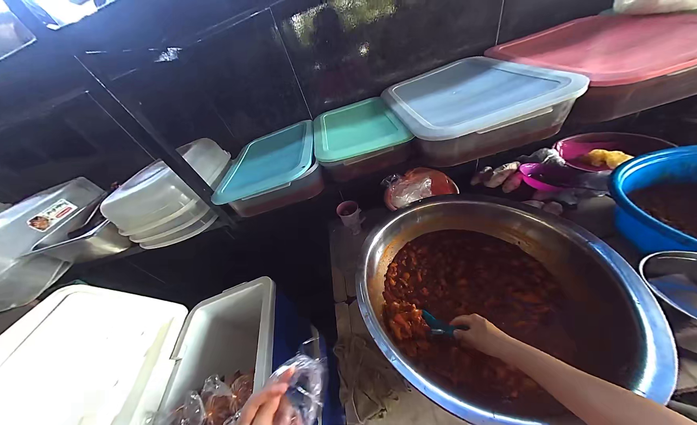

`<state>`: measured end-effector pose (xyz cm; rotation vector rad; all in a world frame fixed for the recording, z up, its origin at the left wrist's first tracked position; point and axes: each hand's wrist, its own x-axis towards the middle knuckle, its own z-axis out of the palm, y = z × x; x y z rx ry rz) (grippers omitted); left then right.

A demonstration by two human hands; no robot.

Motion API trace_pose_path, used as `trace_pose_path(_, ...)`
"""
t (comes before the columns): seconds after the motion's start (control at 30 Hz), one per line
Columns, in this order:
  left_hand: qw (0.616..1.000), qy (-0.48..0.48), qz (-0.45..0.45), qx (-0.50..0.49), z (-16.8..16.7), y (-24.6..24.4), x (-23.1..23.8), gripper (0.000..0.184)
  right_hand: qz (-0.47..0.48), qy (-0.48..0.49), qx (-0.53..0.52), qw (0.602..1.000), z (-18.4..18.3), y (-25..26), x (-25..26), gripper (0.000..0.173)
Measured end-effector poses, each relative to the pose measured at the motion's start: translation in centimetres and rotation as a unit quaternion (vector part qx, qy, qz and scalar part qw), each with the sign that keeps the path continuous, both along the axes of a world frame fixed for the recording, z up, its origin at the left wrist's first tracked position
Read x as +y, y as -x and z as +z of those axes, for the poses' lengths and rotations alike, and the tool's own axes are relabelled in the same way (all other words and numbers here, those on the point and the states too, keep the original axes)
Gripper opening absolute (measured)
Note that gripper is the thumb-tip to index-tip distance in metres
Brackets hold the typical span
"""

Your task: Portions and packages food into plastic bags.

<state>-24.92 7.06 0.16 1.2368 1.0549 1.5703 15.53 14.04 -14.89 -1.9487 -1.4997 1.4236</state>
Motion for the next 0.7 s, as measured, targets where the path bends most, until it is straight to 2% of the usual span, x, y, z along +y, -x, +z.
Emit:
trace_pose_path(0.07,0.996,0.013,-0.083,-0.032,-0.7,-1.9,3.7,0.032,-0.043,0.003,0.077,0.996,0.4,-0.5,-0.7,0.025)
trace_pose_path(0.13,0.986,0.038,-0.163,-0.029,-1.5,-4.6,7.7,0.036,-0.065,-0.007,0.093,0.993,1.3,-1.1,-1.0,0.025)
trace_pose_path(0.2,0.966,0.08,-0.239,0.058,-1.7,-7.6,11.3,0.052,-0.081,-0.033,0.081,0.993,2.8,-1.8,-0.9,0.026)
trace_pose_path(0.27,0.932,0.131,-0.288,0.175,-2.4,-10.8,14.4,0.058,-0.087,-0.058,0.049,0.993,4.9,-2.9,-0.5,0.027)
trace_pose_path(0.37,0.89,0.186,-0.339,0.243,-3.7,-15.5,16.8,0.064,-0.073,-0.082,-0.011,0.994,9.5,-4.3,0.3,0.028)
trace_pose_path(0.43,0.881,0.204,-0.362,0.228,-4.5,-17.6,17.1,0.07,-0.049,-0.082,-0.062,0.993,12.8,-4.7,0.6,0.028)
trace_pose_path(0.53,0.892,0.213,-0.373,0.14,-4.5,-19.9,16.4,0.072,-0.002,-0.056,-0.156,0.986,16.7,-4.2,1.1,0.029)
trace_pose_path(0.63,0.907,0.191,-0.367,0.077,-4.3,-21.0,15.8,0.071,0.043,-0.045,-0.247,0.967,18.4,-2.7,1.6,0.03)
trace_pose_path(0.7,0.917,0.197,-0.341,0.062,-4.6,-21.5,15.6,0.067,0.067,-0.043,-0.332,0.94,18.8,-1.1,2.1,0.03)
